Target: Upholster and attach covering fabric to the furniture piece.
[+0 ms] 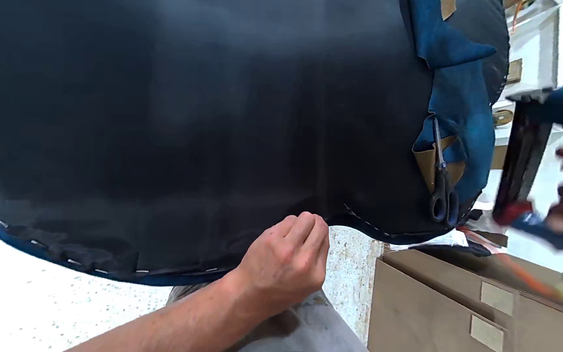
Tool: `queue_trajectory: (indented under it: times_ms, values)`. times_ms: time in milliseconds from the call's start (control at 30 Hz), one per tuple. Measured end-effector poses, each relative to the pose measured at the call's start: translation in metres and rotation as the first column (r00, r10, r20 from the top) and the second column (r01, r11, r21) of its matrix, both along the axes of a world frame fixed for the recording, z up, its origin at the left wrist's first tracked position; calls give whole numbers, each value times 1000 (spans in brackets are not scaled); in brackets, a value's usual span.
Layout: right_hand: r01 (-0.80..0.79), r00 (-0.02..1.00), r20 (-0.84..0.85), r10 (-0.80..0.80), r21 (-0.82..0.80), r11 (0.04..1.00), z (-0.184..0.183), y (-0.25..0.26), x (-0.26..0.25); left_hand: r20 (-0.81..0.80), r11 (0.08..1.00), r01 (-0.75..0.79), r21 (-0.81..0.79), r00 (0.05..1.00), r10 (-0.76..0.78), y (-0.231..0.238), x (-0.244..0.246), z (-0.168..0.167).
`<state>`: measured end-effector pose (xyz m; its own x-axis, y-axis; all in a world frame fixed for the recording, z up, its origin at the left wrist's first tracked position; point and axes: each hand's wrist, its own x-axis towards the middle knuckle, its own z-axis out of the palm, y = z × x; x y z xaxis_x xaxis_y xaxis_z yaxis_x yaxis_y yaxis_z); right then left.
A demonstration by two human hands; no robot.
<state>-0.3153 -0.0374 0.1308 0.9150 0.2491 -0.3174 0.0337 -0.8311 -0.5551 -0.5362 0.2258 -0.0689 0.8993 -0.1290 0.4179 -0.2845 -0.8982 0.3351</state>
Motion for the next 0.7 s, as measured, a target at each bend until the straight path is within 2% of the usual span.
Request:
queue_trajectory:
  times_ms: [100,167,233,300,500,700]
  values:
    - [-58,988,-134,83,180,982,-2,1,-78,-14,1000,16,14,1000,-15,0,-3,1]
    - [-118,984,-107,141,193,974,-23,15,-117,-12,999,37,34,999,-36,1,-9,2]
    - [-96,989,-91,112,168,981,-42,31,-144,-5,998,51,43,999,-51,2,-13,0]
    - [-38,993,-105,51,122,992,-53,43,-156,-3,997,69,41,998,-69,2,-15,-1]
    - [-73,991,-114,72,-4,997,-69,44,-162,-10,997,81,18,997,-81,2,-16,-1]
    - [-86,989,-119,85,-6,996,-71,44,-157,-12,997,80,12,997,-80,2,-16,-1]
